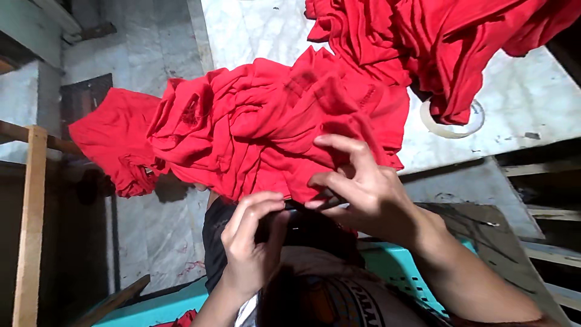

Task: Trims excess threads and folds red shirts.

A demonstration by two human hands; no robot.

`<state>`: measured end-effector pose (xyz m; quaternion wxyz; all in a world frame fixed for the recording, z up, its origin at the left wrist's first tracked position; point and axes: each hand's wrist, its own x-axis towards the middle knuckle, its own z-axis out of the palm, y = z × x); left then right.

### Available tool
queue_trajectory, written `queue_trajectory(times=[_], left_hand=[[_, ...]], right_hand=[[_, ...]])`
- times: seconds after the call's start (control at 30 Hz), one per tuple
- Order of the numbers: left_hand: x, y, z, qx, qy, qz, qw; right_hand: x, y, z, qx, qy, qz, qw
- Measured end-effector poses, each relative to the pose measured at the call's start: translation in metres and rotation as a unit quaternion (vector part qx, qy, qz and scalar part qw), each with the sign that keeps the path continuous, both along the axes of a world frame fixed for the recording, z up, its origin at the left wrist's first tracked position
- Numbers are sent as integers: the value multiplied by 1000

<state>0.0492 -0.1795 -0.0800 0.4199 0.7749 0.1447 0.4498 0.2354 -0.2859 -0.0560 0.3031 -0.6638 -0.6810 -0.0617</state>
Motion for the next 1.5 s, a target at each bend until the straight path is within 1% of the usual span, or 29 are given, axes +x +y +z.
queue_trajectory(times=[0.1,0.17,0.23,0.3,0.37,0.4,0.43,0.47,0.5,0.53,0.57,0.6,0.63,0.67,0.7,0.73,0.8,0.87,0.9,0.93,1.03,1.1,1.17,1.23,1.27,1.33,1.4,1.43,1.5], left_hand=[[4,0,-4,26,20,38,999],[8,1,-5,45,45,38,997],[15,6,-12,81,84,44,992],[25,11,-25,125,112,100,981],[29,18,-31,157,100,176,967],[29,21,-31,144,76,188,969],[29,22,-28,101,39,171,979],[29,20,-23,26,-11,127,992],[28,17,-16,-84,-68,58,992],[27,14,-8,-214,-118,-24,969],[26,12,0,-337,-162,-99,922],[25,12,4,-438,-204,-152,862],[26,11,6,-506,-237,-182,809],[26,11,5,-541,-255,-198,777],[25,10,5,-547,-259,-208,768],[24,8,4,-528,-251,-211,784],[23,4,5,-435,-229,-193,849],[27,1,3,-314,-218,-132,915],[28,2,1,-261,-211,-99,937],[27,3,1,-234,-210,-78,946],[17,6,4,-249,-201,-83,944],[7,6,7,-270,-173,-100,942],[0,3,9,-290,-163,-128,934],[-2,1,9,-320,-165,-133,923],[-2,1,9,-345,-174,-134,912],[-4,2,9,-399,-194,-147,884],[-6,2,8,-433,-207,-164,862],[-6,2,8,-441,-209,-173,856],[-7,1,6,-433,-203,-182,859]], right_hand=[[-9,1,-4,-1,-52,-14,999],[-8,3,-8,6,-51,-13,999],[-5,3,-6,20,-5,10,1000],[-3,0,4,27,59,25,998],[4,-3,18,48,112,31,992],[9,-5,23,59,133,33,989],[13,-5,26,73,144,24,987],[15,-2,26,86,141,-2,986],[15,4,22,87,124,-37,988],[14,11,16,70,97,-79,990],[14,21,8,49,76,-118,989],[13,29,1,27,65,-147,987],[12,33,-3,13,56,-166,984],[11,34,-3,10,51,-174,983],[9,33,-2,14,51,-173,984],[6,29,-2,22,55,-166,984],[-4,20,1,38,92,-135,986],[-19,10,4,30,145,-107,983],[-27,6,4,23,170,-90,981],[-32,1,5,12,193,-64,979],[-40,-6,3,25,249,-19,968],[-40,-5,3,27,245,-20,969],[-41,5,-2,53,187,-44,980],[-44,11,-9,105,101,-59,988],[-47,8,-10,125,50,-55,989],[-55,-9,-5,115,-22,-27,993],[-60,-21,2,123,-42,37,991],[-60,-25,3,124,-30,71,989],[-55,-30,5,118,-6,107,987]])
